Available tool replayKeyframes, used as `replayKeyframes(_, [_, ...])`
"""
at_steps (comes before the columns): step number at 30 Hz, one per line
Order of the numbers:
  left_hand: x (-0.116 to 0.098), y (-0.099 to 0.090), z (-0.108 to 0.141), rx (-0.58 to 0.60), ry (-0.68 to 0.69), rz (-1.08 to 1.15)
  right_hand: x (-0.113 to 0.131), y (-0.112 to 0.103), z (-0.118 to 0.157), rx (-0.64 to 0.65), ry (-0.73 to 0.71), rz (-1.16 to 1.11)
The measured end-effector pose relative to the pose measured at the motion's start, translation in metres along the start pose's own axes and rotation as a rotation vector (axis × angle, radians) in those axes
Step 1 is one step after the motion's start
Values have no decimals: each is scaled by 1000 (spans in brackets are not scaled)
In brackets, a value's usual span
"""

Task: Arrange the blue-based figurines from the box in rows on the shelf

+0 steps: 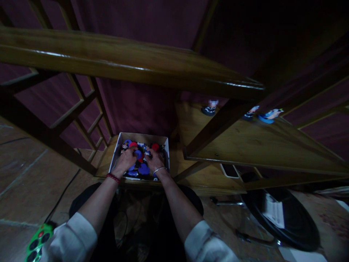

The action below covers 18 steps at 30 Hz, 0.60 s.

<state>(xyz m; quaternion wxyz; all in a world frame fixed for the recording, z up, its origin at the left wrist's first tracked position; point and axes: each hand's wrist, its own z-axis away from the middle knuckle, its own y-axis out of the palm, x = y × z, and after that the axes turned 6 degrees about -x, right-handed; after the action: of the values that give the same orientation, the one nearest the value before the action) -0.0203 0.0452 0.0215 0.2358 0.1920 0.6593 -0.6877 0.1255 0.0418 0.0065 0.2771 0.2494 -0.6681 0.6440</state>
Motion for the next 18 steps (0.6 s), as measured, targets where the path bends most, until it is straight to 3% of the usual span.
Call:
replayKeyframes(9, [7, 10, 1, 95, 36, 78, -2, 1, 0, -26, 48, -54])
replayKeyframes(18, [4, 5, 7, 209, -48, 287, -1, -2, -4, -38, 57, -192])
